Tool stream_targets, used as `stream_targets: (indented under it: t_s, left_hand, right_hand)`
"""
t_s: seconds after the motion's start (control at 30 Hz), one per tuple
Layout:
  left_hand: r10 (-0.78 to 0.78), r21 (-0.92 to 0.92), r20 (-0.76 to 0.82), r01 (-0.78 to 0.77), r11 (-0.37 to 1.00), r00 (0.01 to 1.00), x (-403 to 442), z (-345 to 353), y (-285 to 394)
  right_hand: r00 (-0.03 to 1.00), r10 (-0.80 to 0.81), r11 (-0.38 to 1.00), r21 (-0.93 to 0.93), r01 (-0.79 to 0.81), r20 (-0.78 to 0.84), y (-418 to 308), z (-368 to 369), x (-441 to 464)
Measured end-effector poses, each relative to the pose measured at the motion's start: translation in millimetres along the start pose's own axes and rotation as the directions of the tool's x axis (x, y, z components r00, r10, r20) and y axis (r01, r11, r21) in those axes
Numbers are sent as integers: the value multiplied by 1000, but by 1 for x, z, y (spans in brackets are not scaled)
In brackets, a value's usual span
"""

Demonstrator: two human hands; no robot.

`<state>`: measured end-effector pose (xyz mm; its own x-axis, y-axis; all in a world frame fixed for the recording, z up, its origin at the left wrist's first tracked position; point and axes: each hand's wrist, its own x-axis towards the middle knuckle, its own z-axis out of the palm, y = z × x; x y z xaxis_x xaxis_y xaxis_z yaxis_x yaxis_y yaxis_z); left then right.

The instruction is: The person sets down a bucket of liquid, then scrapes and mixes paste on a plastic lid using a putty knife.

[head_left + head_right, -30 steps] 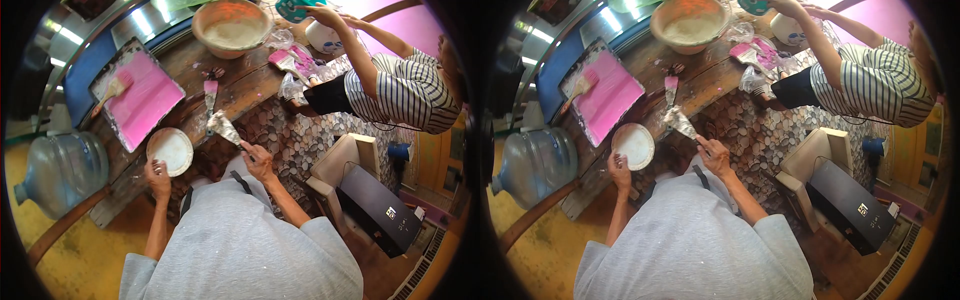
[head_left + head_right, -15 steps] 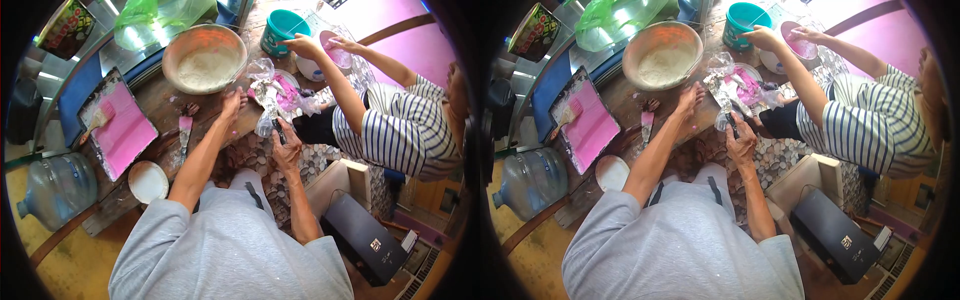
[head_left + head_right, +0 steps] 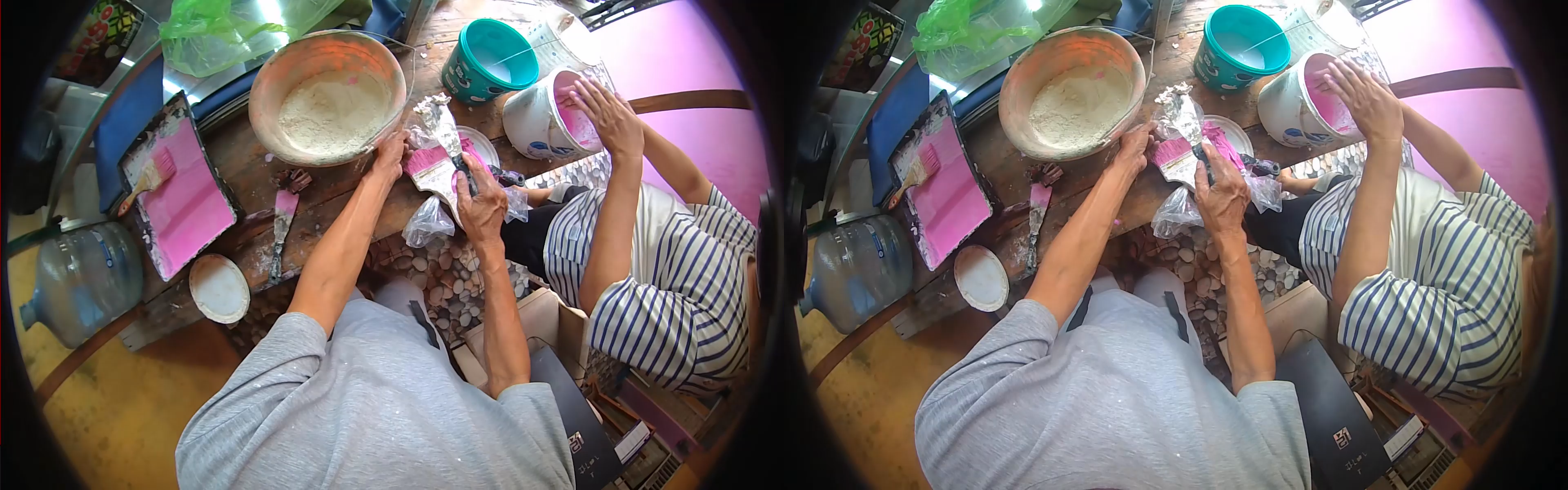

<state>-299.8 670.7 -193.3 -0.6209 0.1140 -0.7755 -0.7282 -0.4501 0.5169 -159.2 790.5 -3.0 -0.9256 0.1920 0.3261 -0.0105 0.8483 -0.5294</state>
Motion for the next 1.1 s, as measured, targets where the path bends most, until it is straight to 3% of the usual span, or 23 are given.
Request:
stream_targets:
  t_s: [0.07,0.17,0.23,0.37,0.43,0.7,0.77,0.8,0.87,0.97,1.1]
  left_hand:
    - [166,4,187,-169,986,968,-37,8,9]
    - [243,-26,270,-245,969,932,-60,13,12]
    - [263,-19,328,-272,962,907,-67,13,12]
    - [275,-40,400,-283,958,874,-89,24,16]
    - [287,-85,510,-285,955,810,-99,28,19]
    - [392,-12,598,-481,877,699,-103,55,5]
    - [442,157,573,-621,768,691,-97,56,3]
    - [437,159,576,-619,769,691,-97,59,3]
    - [583,93,447,-683,725,679,-98,65,0]
    - [456,185,569,-647,740,685,-91,60,1]
    - [515,287,471,-676,678,716,-74,63,0]
  right_hand:
    - [1000,21,999,-46,-21,10,3,-5,2]
    - [999,28,991,-133,-25,16,13,-10,0]
    - [998,34,966,-258,-22,43,16,-14,-6]
    - [997,59,943,-329,-39,49,16,-18,-15]
    - [994,96,933,-354,-71,53,11,-17,-19]
    - [977,197,933,-322,-162,78,-23,-20,-24]
    - [969,226,932,-311,-187,96,-25,-25,-25]
    - [975,201,945,-281,-169,90,-25,-29,-26]
    - [980,183,954,-255,-156,84,-20,-34,-28]
    - [988,145,977,-164,-135,47,-11,-44,-31]
    - [991,135,989,-57,-135,0,-9,-56,-32]
